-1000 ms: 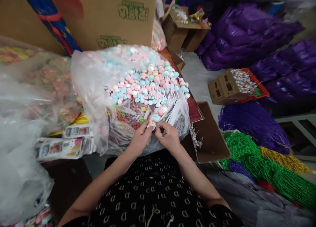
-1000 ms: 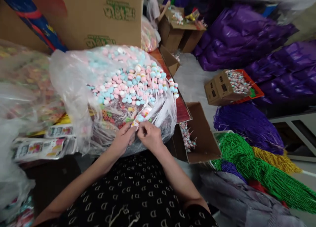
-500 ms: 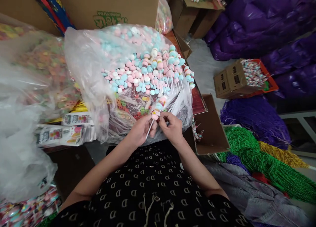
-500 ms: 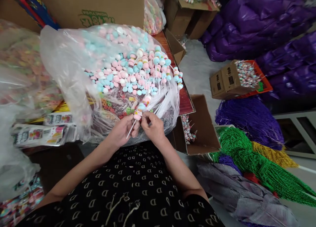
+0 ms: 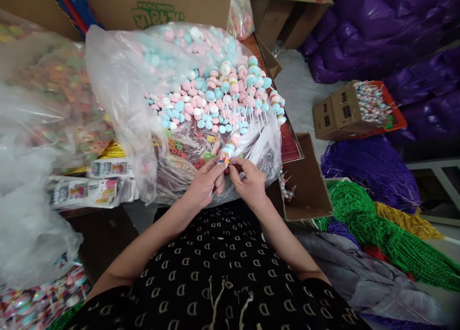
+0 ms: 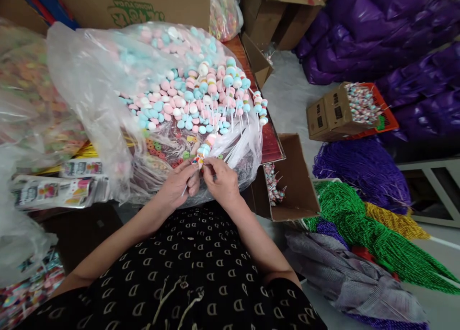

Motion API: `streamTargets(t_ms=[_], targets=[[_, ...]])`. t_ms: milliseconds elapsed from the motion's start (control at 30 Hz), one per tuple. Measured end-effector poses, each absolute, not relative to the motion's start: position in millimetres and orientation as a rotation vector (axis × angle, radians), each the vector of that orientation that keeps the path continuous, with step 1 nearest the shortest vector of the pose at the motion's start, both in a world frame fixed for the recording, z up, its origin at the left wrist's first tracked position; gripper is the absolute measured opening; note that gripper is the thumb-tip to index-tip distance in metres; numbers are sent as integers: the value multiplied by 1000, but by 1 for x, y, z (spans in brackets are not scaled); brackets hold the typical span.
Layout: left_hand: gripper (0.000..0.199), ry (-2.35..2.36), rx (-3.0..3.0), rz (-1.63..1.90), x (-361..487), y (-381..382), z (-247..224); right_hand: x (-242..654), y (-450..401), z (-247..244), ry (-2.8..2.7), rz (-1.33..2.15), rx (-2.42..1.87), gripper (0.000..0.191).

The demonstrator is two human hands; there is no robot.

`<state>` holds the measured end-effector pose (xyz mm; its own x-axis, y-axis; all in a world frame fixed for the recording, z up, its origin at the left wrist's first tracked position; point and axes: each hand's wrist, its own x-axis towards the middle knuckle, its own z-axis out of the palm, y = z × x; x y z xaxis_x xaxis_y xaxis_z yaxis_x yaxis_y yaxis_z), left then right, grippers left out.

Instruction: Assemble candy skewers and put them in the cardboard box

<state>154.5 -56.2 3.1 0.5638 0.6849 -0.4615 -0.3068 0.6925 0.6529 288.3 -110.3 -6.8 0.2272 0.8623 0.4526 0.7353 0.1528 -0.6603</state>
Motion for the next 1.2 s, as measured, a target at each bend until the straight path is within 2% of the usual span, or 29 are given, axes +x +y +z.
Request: streamTargets(t_ms=[267,633,800,967,1100,1200], targets=[[42,733,587,597,153,-58,0,296,-104,-11,-1628,74,-1662,19],[40,805,626,670,157,-64,-10,288,-109,-15,-1748,-223,-1622,18],[38,822,633,617,158,-66,-13,286,-117,-20,-1767,-65,-1678,18],[22,789,642,565,154,-63,-6,288,-119,-12,-1580,251,-1650,13],[27,602,610,488,149,-58,1,295,-119,1,-1416,455,-1596,9],[30,585,600,480,149,-58,1,296,-119,3,-1443,421,-1576,9]])
